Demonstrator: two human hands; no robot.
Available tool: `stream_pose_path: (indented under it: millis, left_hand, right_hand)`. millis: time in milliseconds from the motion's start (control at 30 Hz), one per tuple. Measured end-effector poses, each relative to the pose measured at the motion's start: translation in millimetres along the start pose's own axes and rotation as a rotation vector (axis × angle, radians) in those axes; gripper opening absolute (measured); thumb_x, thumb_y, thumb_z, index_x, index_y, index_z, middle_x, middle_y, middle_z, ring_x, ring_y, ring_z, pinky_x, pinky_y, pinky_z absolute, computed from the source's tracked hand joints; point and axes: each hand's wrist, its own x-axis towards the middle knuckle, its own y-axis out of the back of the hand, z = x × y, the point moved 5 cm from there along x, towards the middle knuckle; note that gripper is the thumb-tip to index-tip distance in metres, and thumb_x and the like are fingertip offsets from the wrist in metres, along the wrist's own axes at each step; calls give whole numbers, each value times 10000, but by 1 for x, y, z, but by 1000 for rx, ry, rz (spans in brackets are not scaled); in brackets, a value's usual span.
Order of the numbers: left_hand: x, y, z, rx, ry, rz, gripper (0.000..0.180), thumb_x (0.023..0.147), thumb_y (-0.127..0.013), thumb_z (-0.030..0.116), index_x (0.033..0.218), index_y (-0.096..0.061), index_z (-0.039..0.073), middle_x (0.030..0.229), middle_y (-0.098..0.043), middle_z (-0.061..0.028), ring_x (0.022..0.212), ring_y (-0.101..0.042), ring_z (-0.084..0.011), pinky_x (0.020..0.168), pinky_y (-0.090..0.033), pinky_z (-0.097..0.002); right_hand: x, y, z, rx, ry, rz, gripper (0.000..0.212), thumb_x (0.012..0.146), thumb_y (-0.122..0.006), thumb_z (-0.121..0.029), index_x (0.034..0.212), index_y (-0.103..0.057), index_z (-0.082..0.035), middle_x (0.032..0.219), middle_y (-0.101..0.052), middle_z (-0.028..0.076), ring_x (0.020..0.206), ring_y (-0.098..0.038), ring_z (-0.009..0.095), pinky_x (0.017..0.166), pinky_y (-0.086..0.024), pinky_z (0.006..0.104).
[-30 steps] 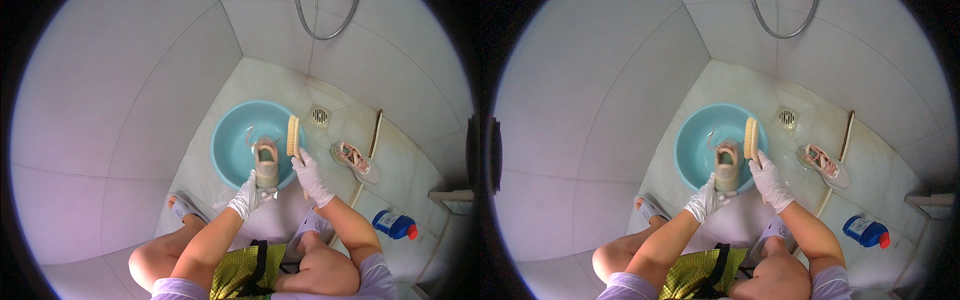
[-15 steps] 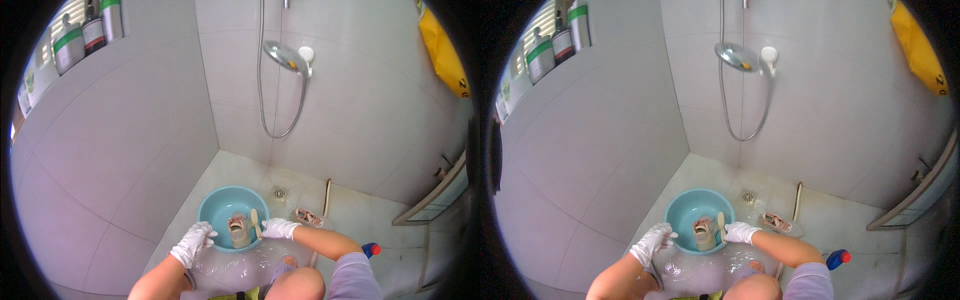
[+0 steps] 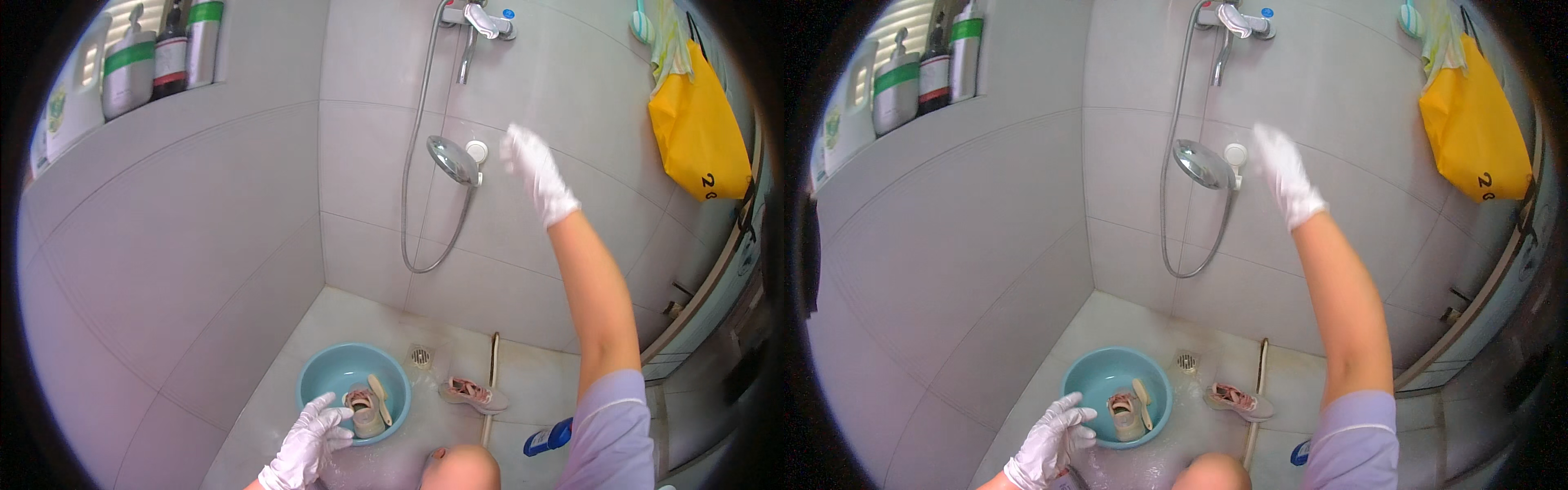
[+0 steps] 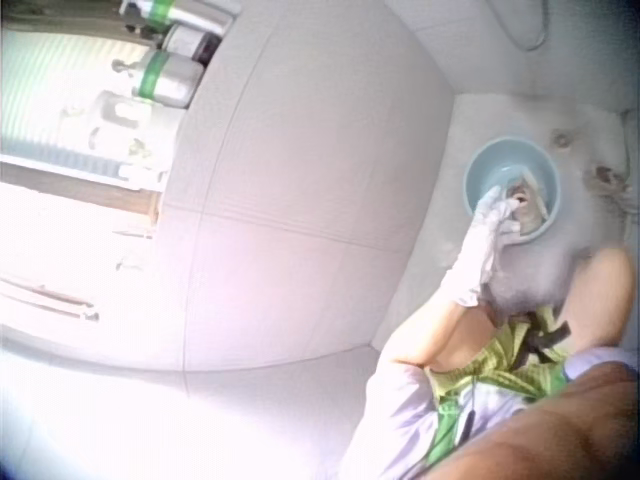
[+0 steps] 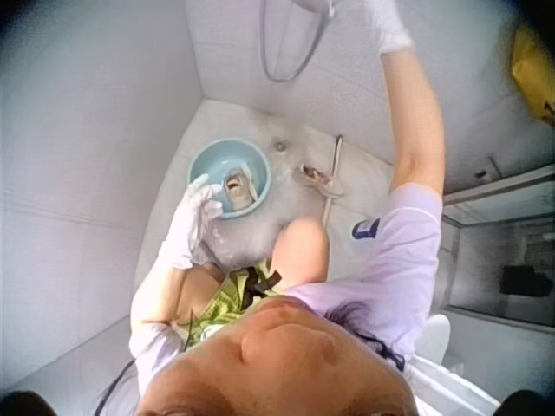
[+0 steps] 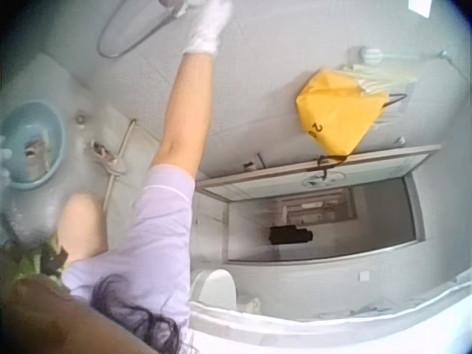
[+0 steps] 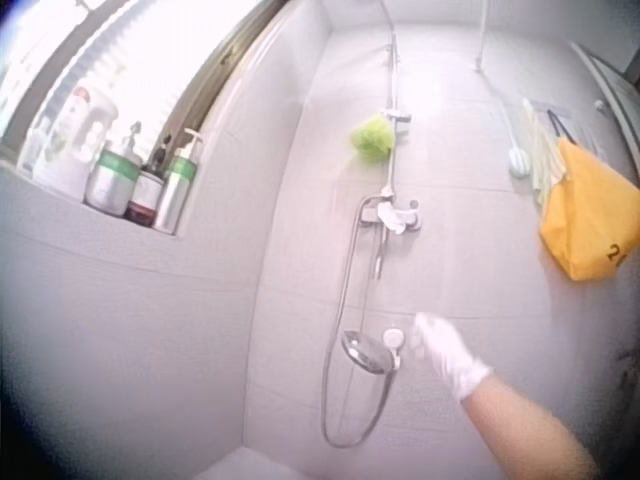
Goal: The person scrubs a pair of sneakers with a brush in a basin of soapy water and rinses them under a shower head.
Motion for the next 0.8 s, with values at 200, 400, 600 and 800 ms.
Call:
stream_pose_path:
  millis: [200,400,600,800]
  left_hand:
    - [46,-5,3,8,25,-145,607,951,-598,230,1431,-303,4,1138,-616,-80,878,-611,-119,853,-485,-298]
    - [73,5,16,-38,72,-130,502,969,-564,191,1390,-365,5,1079,-641,-77,885,-611,-119,854,-490,-269]
    - [77,4,28,-30,100,-109,561,920,-631,211,1374,-390,-13,1086,-617,-55,921,-586,-115,847,-481,-254]
    - [80,8,31,-13,-2,-50,480,950,-584,188,1359,-406,7,1013,-647,-68,845,-594,-131,803,-496,-266]
  right_hand:
    - [116,-35,-110,541,29,121,754,988,-401,-508,1488,-167,6,1505,-272,255,1391,-311,367,1121,-312,470]
    - [165,-56,-122,718,136,102,843,962,-397,-561,1512,-63,-16,1552,-158,243,1442,-189,373,1177,-189,471]
    - [184,-47,-137,927,120,107,834,960,-448,-506,1516,-50,-28,1562,-169,203,1426,-232,377,1172,-231,463]
    - [126,-76,-124,178,133,84,574,872,-533,-647,1190,-552,-170,868,-494,36,764,-465,204,701,-434,331]
